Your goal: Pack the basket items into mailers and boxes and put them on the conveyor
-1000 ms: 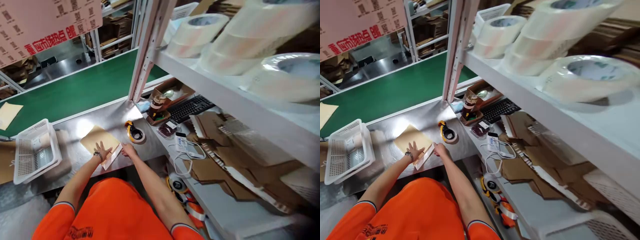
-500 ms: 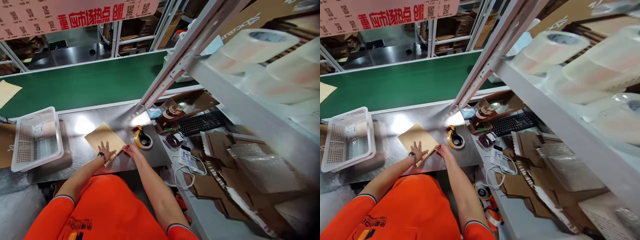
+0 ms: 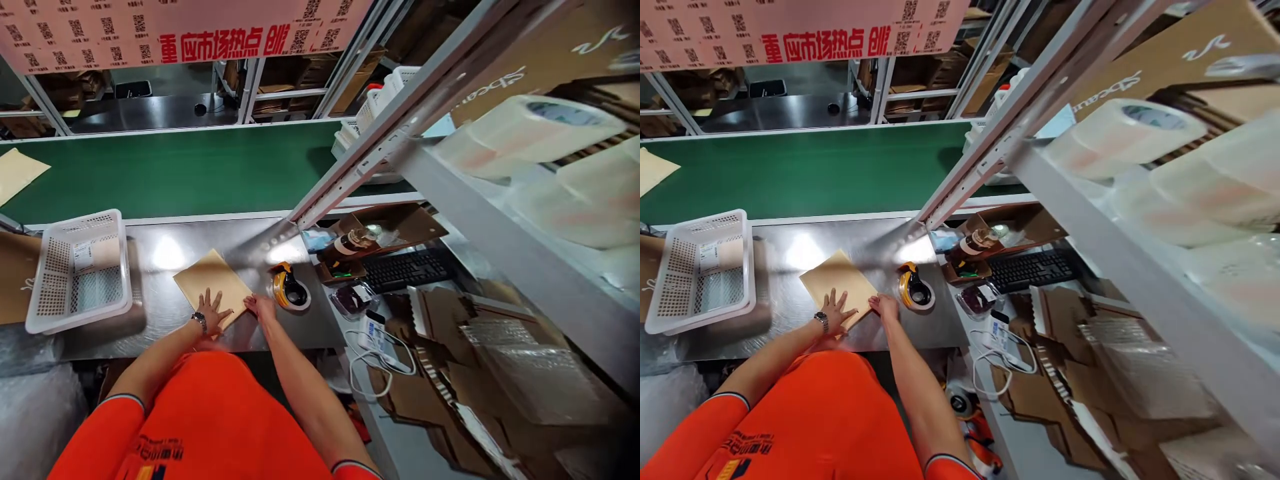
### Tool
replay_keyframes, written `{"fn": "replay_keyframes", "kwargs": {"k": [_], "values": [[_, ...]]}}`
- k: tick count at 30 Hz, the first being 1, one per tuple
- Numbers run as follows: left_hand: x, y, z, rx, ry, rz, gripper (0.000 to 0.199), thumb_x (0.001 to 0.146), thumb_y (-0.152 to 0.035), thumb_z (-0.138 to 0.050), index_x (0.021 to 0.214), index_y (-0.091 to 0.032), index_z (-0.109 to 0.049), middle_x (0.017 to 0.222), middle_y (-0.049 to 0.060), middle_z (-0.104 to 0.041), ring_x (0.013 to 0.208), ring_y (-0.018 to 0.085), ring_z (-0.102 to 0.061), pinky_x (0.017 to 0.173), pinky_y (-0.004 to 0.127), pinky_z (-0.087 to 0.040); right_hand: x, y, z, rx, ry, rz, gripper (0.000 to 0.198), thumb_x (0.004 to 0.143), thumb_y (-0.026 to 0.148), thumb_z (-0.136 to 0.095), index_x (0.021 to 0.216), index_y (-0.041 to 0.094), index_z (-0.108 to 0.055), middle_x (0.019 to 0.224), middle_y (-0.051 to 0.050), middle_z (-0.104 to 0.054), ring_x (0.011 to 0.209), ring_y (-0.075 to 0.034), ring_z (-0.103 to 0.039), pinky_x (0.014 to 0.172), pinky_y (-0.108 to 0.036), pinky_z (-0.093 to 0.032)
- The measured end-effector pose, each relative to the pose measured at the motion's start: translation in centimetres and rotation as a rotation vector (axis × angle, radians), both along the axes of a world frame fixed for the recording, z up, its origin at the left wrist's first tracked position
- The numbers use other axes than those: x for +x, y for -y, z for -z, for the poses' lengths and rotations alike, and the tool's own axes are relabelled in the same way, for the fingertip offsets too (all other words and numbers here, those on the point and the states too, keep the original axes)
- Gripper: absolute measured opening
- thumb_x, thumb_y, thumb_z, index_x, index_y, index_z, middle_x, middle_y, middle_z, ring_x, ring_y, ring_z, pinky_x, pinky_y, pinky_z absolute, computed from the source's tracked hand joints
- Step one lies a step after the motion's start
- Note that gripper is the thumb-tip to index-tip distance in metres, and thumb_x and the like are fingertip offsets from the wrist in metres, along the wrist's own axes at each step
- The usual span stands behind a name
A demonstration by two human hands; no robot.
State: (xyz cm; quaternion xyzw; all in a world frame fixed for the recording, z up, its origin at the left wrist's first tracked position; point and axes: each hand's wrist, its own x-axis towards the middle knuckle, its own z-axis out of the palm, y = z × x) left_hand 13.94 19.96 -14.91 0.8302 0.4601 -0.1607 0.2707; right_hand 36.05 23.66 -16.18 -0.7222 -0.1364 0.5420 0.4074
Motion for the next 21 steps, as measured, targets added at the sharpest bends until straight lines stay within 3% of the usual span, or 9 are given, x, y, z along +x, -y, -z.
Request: {"fn": "replay_keyframes", "kwargs": {"k": [2, 4, 6, 8, 11, 15, 18, 21], "values": [[-1.0, -0.2, 0.5, -0.018, 0.03, 0.034, 0.104, 0.09, -0.06, -0.092, 0.181, -0.044, -0.044, 0.198, 0.01, -0.003, 0.178, 0.062, 0.005, 0.139, 0.084, -0.009, -0.5, 1.7, 0.0, 0.053, 0.119, -0.112, 0.025, 0.098, 0.035, -0.082, 0.112, 0.016, -0.074, 0.106, -0.009, -0.081, 0.106, -0.023, -0.079, 0.097, -0.036, -0.068], [-1.8, -0.4, 1.1, -0.028, 0.058, 0.066, 0.107, 0.088, -0.056, -0.095, 0.181, -0.041, -0.046, 0.198, 0.01, -0.004, 0.179, 0.06, 0.007, 0.141, 0.08, -0.009, -0.9, 3.8, 0.3, 0.132, 0.21, -0.227, 0.031, 0.088, 0.032, -0.085, 0.113, 0.018, -0.076, 0.132, -0.015, -0.081, 0.137, -0.029, -0.072, 0.119, -0.042, -0.06], [-2.4, -0.5, 1.7, -0.025, 0.081, 0.079, 0.108, 0.087, -0.053, -0.097, 0.181, -0.04, -0.046, 0.198, 0.009, -0.004, 0.18, 0.057, 0.008, 0.143, 0.078, -0.01, -1.2, 5.6, 0.9, 0.224, 0.355, -0.403, 0.047, 0.083, 0.032, -0.087, 0.127, 0.018, -0.075, 0.162, -0.02, -0.068, 0.165, -0.034, -0.051, 0.137, -0.051, -0.044], [-2.5, -0.6, 2.2, -0.023, 0.089, 0.079, 0.108, 0.087, -0.05, -0.098, 0.181, -0.04, -0.046, 0.198, 0.009, -0.004, 0.18, 0.056, 0.009, 0.143, 0.077, -0.009, -1.3, 6.6, 1.6, 0.281, 0.55, -0.627, 0.07, 0.086, 0.038, -0.086, 0.149, 0.015, -0.067, 0.182, -0.024, -0.049, 0.178, -0.036, -0.03, 0.145, -0.056, -0.029], [-2.3, -0.6, 2.1, -0.023, 0.086, 0.071, 0.109, 0.086, -0.05, -0.099, 0.181, -0.038, -0.046, 0.198, 0.011, -0.002, 0.179, 0.058, 0.009, 0.142, 0.08, -0.009, -0.9, 6.3, 2.6, 0.213, 0.749, -0.879, 0.097, 0.094, 0.054, -0.079, 0.172, 0.009, -0.046, 0.192, -0.028, -0.028, 0.183, -0.04, -0.017, 0.147, -0.061, -0.018], [-1.7, -0.4, 0.8, 0.0, 0.096, 0.087, 0.11, 0.082, -0.048, -0.101, 0.179, -0.033, -0.051, 0.197, 0.014, -0.012, 0.179, 0.06, 0.0, 0.141, 0.08, -0.016, 0.4, 4.4, 3.3, 0.074, 0.88, -1.045, 0.114, 0.091, 0.064, -0.076, 0.179, 0.007, -0.032, 0.192, -0.031, -0.022, 0.182, -0.042, -0.018, 0.146, -0.061, -0.021], [-2.1, -1.4, -1.3, 0.036, 0.142, 0.103, 0.104, 0.089, -0.043, -0.095, 0.18, -0.024, -0.05, 0.191, 0.022, -0.032, 0.177, 0.053, -0.026, 0.137, 0.073, -0.035, 1.0, 3.6, 4.2, 0.047, 1.011, -1.125, 0.116, 0.092, 0.066, -0.067, 0.179, 0.0, -0.028, 0.191, -0.035, -0.021, 0.182, -0.043, -0.02, 0.145, -0.06, -0.026], [-5.3, -4.0, -4.8, 0.159, 0.33, -0.063, 0.078, 0.096, -0.034, -0.088, 0.168, -0.016, -0.062, 0.172, 0.025, -0.06, 0.16, 0.04, -0.058, 0.131, 0.058, -0.051, 0.7, 4.2, 5.1, 0.012, 1.105, -1.127, 0.118, 0.092, 0.071, -0.055, 0.178, -0.006, -0.028, 0.189, -0.037, -0.024, 0.18, -0.046, -0.027, 0.141, -0.063, -0.032]]}}
